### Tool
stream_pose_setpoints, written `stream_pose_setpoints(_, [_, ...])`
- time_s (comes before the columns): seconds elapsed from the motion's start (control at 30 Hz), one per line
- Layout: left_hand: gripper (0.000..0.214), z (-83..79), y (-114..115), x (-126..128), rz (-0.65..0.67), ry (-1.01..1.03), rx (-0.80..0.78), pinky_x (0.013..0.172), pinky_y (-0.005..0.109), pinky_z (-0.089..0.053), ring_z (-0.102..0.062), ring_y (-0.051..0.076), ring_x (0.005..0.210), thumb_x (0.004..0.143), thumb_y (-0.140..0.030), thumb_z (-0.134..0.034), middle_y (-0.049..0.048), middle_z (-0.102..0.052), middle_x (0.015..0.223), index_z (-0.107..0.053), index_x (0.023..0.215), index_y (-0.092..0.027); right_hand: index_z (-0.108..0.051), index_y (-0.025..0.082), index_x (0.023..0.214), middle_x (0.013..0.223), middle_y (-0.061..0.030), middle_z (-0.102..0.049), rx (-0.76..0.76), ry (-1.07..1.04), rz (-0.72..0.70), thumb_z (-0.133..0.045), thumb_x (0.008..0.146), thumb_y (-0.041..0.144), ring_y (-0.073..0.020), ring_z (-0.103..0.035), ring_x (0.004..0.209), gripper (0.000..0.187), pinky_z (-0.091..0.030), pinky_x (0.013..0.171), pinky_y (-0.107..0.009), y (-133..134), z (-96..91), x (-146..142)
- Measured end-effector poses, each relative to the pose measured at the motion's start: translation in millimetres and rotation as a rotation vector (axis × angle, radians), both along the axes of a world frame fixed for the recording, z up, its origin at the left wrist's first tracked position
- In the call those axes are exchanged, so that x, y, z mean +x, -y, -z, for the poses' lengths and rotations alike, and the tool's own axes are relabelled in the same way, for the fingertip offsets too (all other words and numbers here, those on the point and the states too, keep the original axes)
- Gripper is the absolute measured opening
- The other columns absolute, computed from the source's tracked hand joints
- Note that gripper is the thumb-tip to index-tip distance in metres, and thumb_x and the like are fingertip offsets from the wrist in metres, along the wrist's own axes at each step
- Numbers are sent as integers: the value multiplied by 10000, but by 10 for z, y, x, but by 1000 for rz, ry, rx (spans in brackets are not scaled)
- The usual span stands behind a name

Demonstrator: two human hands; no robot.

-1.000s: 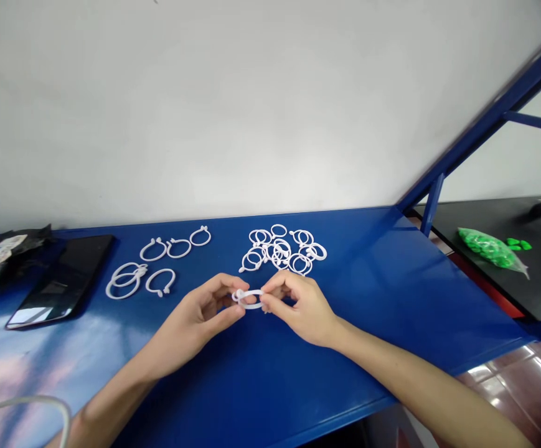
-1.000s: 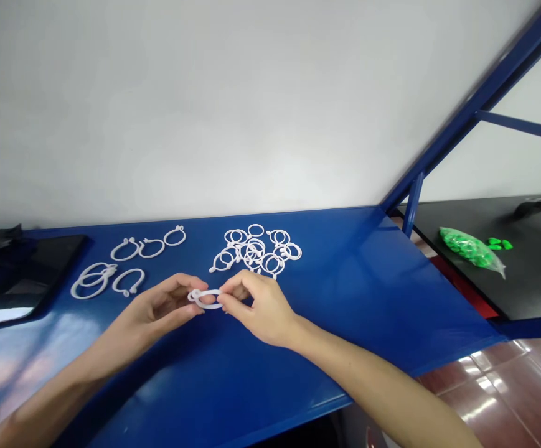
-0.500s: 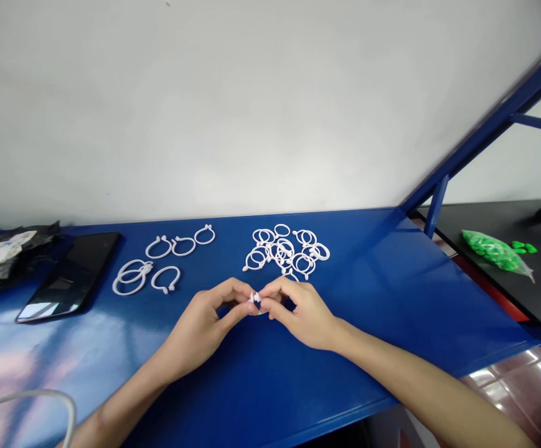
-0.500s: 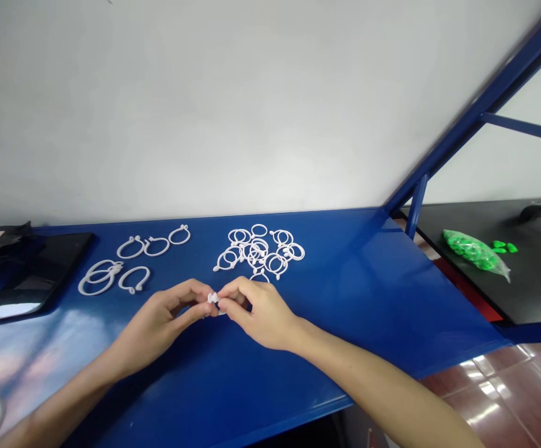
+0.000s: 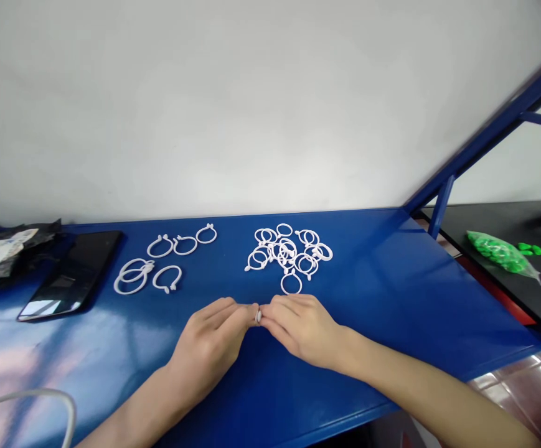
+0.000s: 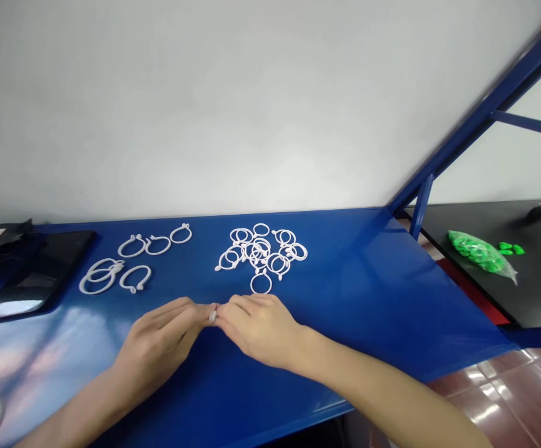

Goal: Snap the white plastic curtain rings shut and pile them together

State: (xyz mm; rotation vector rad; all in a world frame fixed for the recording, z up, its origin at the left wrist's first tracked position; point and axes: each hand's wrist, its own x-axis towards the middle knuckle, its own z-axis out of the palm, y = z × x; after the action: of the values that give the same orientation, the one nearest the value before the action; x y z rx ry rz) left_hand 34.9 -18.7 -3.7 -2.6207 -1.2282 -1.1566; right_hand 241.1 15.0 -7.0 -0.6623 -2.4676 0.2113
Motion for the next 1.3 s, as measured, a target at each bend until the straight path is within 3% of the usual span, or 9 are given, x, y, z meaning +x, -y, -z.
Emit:
stream_pose_setpoints(0.17, [294, 30, -3, -16, 30, -60, 92, 549, 275, -459, -547, 134, 535, 974, -47, -463, -1, -717, 683, -684, 890, -222, -669, 174, 915, 726, -9, -672, 57, 95, 3, -387, 1098, 219, -133, -599, 601, 339, -461, 566, -285, 19, -4, 1])
stream_pose_setpoints(0.33, [191, 130, -186, -127, -6, -88, -118, 752, 333, -540, -683, 191, 815, 1022, -246, -530, 46, -787, 933, -719, 1031, -227, -692, 180, 975, 825, -25, -716, 73, 80, 57, -430, 1100, 314, -154, -661, 718, 320, -523, 643, -295, -134, -17, -1])
stream_pose_setpoints(0.57, [359, 183, -493, -415, -447, -257, -140, 986, 531, -484, -600, 382, 1170, 1009, -329, -498, 192, -721, 1228, -685, 1235, -122, -724, 200, 1008, 1149, -103, -671, 47, 72, 324, -546, 1041, 271, -202, -643, 881, 195, -526, 621, -298, -445, 4, 188])
stream_pose_setpoints(0.73, [410, 193, -809, -443, -604, -336, -124, 1016, 588, -417, -498, 439, 1300, 995, -284, -434, 227, -624, 1395, -629, 1311, -110, -755, 220, 1001, 1193, -110, -638, 30, 119, 293, -626, 997, 231, -236, -595, 987, 130, -557, 749, -361, -549, 41, 248])
stream_pose_setpoints(0.9, [303, 219, -1135, -460, -568, -278, -194, 925, 564, -430, -548, 423, 1144, 957, -293, -444, 226, -726, 1077, -711, 973, -149, -744, 197, 1098, 1183, -117, -636, 19, 112, 287, -625, 996, 226, -242, -590, 1014, 159, -578, 803, -397, -528, 46, 265])
stream_pose_setpoints(1.0, [298, 149, -1132, -466, -541, -216, -206, 917, 548, -428, -566, 391, 1088, 968, -319, -428, 193, -724, 999, -673, 859, -189, -736, 191, 1119, 1150, -116, -638, -8, 84, 292, -608, 1003, 239, -250, -600, 1005, 179, -595, 817, -422, -492, 18, 266])
stream_pose_setpoints(1.17, [234, -58, -679, -276, -413, -12, -325, 759, 348, -511, -644, 214, 802, 1002, -384, -426, 59, -711, 879, -581, 945, -217, -621, 177, 1316, 1269, -137, -613, -132, -85, 270, -606, 999, 249, -275, -607, 1152, 326, -581, 945, -466, -377, -17, 203])
stream_pose_setpoints(1.23, [238, -83, -440, -147, -196, 405, -632, 754, 319, -521, -645, 176, 758, 1018, -429, -448, 14, -683, 857, -541, 934, -227, -556, 201, 1384, 1325, -129, -611, -264, -200, 229, -594, 1011, 271, -240, -636, 1133, 381, -567, 972, -441, -319, -20, 161])
stream_pose_setpoints(1.3, [260, -59, -246, -29, -46, 668, -792, 759, 312, -522, -635, 160, 746, 1024, -452, -464, -11, -646, 824, -535, 909, -230, -600, 226, 1304, 1228, -86, -678, -424, -273, 164, -552, 1037, 291, -183, -685, 962, 279, -582, 885, -374, -261, -25, 119])
